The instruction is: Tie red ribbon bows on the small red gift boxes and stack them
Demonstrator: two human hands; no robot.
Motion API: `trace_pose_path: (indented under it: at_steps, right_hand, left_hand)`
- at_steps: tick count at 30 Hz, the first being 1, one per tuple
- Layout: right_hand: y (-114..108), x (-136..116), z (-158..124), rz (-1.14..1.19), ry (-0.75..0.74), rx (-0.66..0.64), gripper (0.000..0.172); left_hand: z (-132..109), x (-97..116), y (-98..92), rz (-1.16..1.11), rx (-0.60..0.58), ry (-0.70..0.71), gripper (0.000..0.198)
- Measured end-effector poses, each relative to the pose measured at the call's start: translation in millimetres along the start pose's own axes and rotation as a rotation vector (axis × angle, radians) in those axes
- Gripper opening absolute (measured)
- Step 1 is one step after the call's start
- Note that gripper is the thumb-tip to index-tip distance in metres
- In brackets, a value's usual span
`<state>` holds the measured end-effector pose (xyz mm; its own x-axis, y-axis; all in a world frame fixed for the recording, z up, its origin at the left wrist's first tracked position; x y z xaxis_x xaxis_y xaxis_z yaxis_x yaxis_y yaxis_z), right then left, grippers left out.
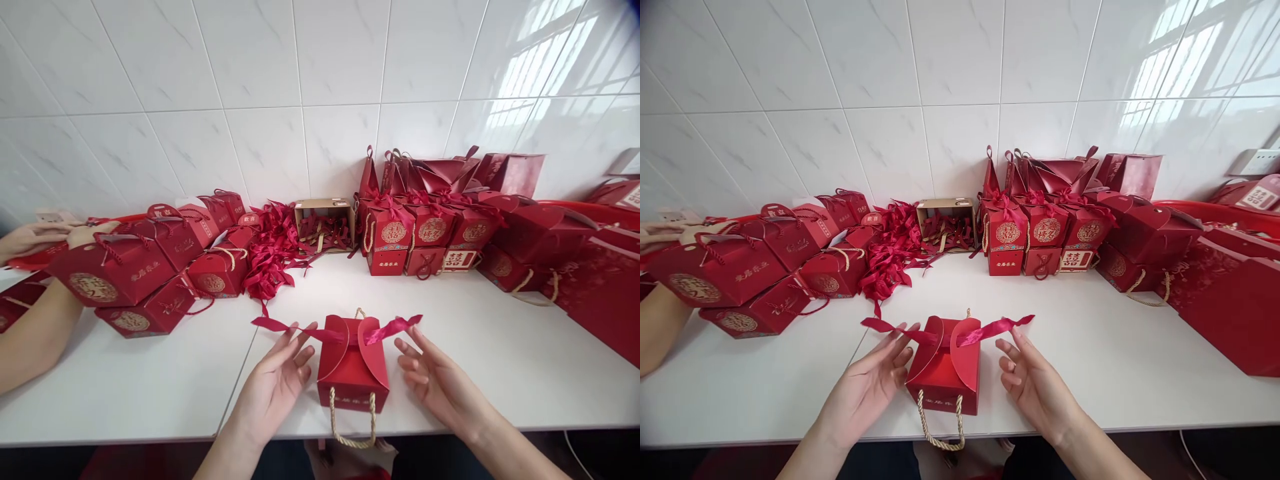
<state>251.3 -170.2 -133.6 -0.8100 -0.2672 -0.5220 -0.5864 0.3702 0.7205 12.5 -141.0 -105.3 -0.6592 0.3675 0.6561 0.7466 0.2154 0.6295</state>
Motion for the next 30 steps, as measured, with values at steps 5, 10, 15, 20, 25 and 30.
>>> trace_pose_path:
  at_steps: [5,10,15,20,25,30]
  right_hand:
    - [10.3,-6.2,4.9,0.226,-0.052,0.033,0.022]
    - [6.8,-19.1,-5.9,0.109,-0.380,0.050,0.023]
    - [4.8,-32.5,-17.7,-0.041,-0.638,0.050,0.014]
    - [25.4,-61.7,-28.3,-0.186,-0.911,0.037,0.016]
    - [73.4,-92.4,-35.5,-0.399,-1.047,-0.133,0.011]
    - [126.0,-105.2,-35.9,-0.555,-1.093,-0.315,0.009]
  left_hand:
    - [4.1,-10.7,1.8,-0.226,0.091,-0.019,0.019]
    - [0.5,-4.2,0.5,-0.216,0.179,0.097,0.014]
    - [-5.5,18.7,5.6,-0.078,0.147,0.282,0.011]
    - [-16.5,56.3,23.8,0.076,0.104,0.676,0.017]
    - [-29.6,88.2,69.9,0.305,-0.100,0.912,0.016]
    - [-38.7,102.8,116.1,0.479,-0.260,0.978,0.015]
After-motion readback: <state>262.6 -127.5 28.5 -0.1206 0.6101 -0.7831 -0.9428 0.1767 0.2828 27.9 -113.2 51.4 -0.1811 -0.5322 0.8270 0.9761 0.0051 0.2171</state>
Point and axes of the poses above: each hand's wrist, its own z-axis towards the middle knuckle, its own y-axis out of the palm, x = y × z, the point moved 3 cm from there along z, towards the middle knuckle, and after that the axes turned 5 degrees about x, right-handed, at the moved point
